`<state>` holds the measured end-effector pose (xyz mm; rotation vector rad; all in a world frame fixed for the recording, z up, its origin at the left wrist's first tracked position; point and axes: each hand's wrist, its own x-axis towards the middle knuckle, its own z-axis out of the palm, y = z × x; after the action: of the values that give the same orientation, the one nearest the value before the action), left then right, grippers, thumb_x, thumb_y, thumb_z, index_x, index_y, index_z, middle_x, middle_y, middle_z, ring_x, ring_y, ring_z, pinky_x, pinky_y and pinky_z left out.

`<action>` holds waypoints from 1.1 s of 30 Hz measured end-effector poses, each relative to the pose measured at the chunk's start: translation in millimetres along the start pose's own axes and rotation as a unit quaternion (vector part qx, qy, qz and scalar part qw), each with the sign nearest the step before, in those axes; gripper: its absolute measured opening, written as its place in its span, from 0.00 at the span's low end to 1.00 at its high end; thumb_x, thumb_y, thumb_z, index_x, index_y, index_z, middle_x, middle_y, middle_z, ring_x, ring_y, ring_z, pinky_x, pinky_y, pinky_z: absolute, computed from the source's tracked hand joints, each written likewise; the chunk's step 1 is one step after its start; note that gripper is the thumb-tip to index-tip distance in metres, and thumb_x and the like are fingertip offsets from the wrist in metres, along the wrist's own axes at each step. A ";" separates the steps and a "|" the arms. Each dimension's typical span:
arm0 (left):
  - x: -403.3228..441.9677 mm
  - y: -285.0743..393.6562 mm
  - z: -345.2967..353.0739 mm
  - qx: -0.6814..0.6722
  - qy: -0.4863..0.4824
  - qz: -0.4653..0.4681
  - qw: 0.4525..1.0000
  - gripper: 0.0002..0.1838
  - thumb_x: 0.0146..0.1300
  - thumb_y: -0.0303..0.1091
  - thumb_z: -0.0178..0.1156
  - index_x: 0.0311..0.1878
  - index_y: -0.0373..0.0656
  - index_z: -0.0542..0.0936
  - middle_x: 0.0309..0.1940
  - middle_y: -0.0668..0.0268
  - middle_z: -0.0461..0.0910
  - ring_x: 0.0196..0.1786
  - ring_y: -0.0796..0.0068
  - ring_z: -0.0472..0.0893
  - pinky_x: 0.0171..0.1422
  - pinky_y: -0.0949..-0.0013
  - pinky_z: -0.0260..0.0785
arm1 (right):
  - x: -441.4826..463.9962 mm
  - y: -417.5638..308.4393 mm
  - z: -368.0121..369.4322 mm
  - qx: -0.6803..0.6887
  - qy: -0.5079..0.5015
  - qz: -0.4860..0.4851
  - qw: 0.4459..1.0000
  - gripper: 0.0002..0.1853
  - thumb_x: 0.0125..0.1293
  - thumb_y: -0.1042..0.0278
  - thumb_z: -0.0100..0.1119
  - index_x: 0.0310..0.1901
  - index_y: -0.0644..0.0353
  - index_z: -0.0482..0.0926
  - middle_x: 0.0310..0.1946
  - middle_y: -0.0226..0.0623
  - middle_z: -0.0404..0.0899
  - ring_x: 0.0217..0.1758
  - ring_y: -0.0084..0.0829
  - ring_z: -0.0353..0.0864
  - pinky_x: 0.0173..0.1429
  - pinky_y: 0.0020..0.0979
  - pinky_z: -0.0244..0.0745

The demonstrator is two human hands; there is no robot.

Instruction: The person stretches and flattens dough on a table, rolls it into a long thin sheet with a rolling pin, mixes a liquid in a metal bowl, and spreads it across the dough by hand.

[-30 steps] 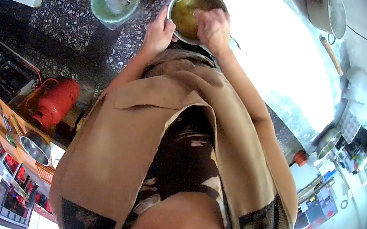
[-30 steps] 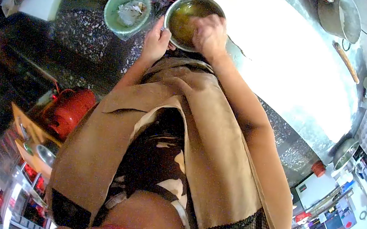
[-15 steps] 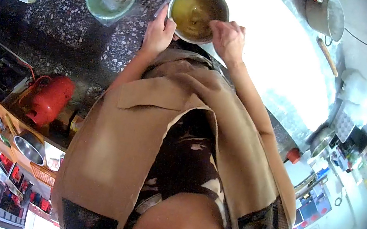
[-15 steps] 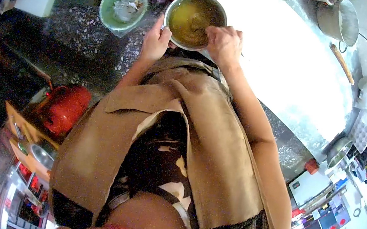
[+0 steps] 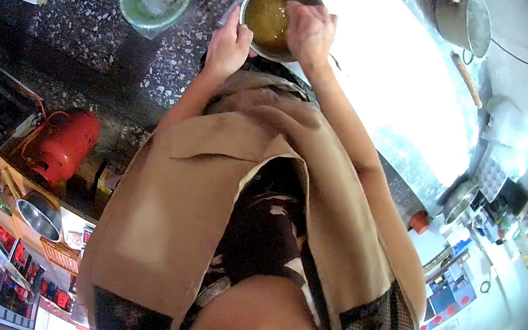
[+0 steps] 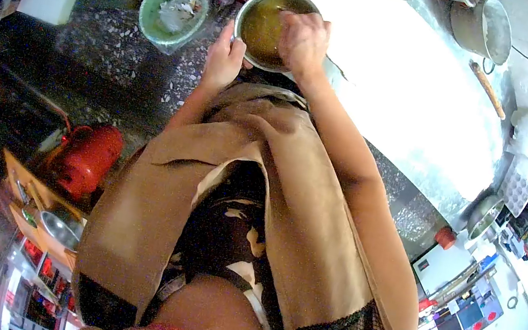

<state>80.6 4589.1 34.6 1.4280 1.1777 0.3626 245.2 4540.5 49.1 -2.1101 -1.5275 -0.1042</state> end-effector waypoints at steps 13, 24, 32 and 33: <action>3.2 1.4 0.3 0.047 -0.029 -0.002 0.998 0.29 0.65 0.39 0.44 0.69 0.40 0.60 0.18 0.57 0.80 0.26 0.58 0.84 0.41 0.57 0.75 | 2.8 12.4 2.4 -0.051 0.011 -0.087 0.995 0.13 0.48 0.70 0.59 0.38 0.49 0.80 0.27 0.26 0.78 0.38 0.32 0.74 0.44 0.38 0.63; 3.9 -2.3 5.6 0.034 -0.008 0.014 0.999 0.29 0.65 0.39 0.44 0.69 0.38 0.60 0.20 0.55 0.81 0.25 0.60 0.84 0.41 0.59 0.75 | -5.5 13.7 -18.7 -0.042 -0.085 -0.042 0.995 0.05 0.53 0.68 0.60 0.30 0.48 0.83 0.28 0.26 0.81 0.40 0.32 0.75 0.47 0.38 0.65; 6.5 -8.4 5.6 0.036 -0.014 0.003 0.999 0.30 0.65 0.38 0.44 0.69 0.37 0.59 0.20 0.55 0.81 0.25 0.61 0.84 0.41 0.60 0.75 | -7.7 14.1 -26.0 -0.037 -0.056 -0.012 0.998 0.06 0.54 0.69 0.58 0.32 0.47 0.84 0.26 0.29 0.81 0.37 0.34 0.77 0.47 0.38 0.65; 8.2 -7.0 4.7 0.040 -0.018 0.010 0.999 0.30 0.65 0.38 0.45 0.69 0.37 0.59 0.21 0.55 0.81 0.25 0.62 0.84 0.41 0.60 0.75 | -5.9 12.0 -15.9 -0.012 -0.007 -0.016 1.000 0.07 0.54 0.69 0.58 0.33 0.48 0.84 0.25 0.29 0.81 0.37 0.34 0.77 0.46 0.38 0.65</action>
<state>84.8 4591.7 23.9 1.5098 1.1607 0.3051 257.7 4525.5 56.2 -2.1091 -1.5767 -0.1211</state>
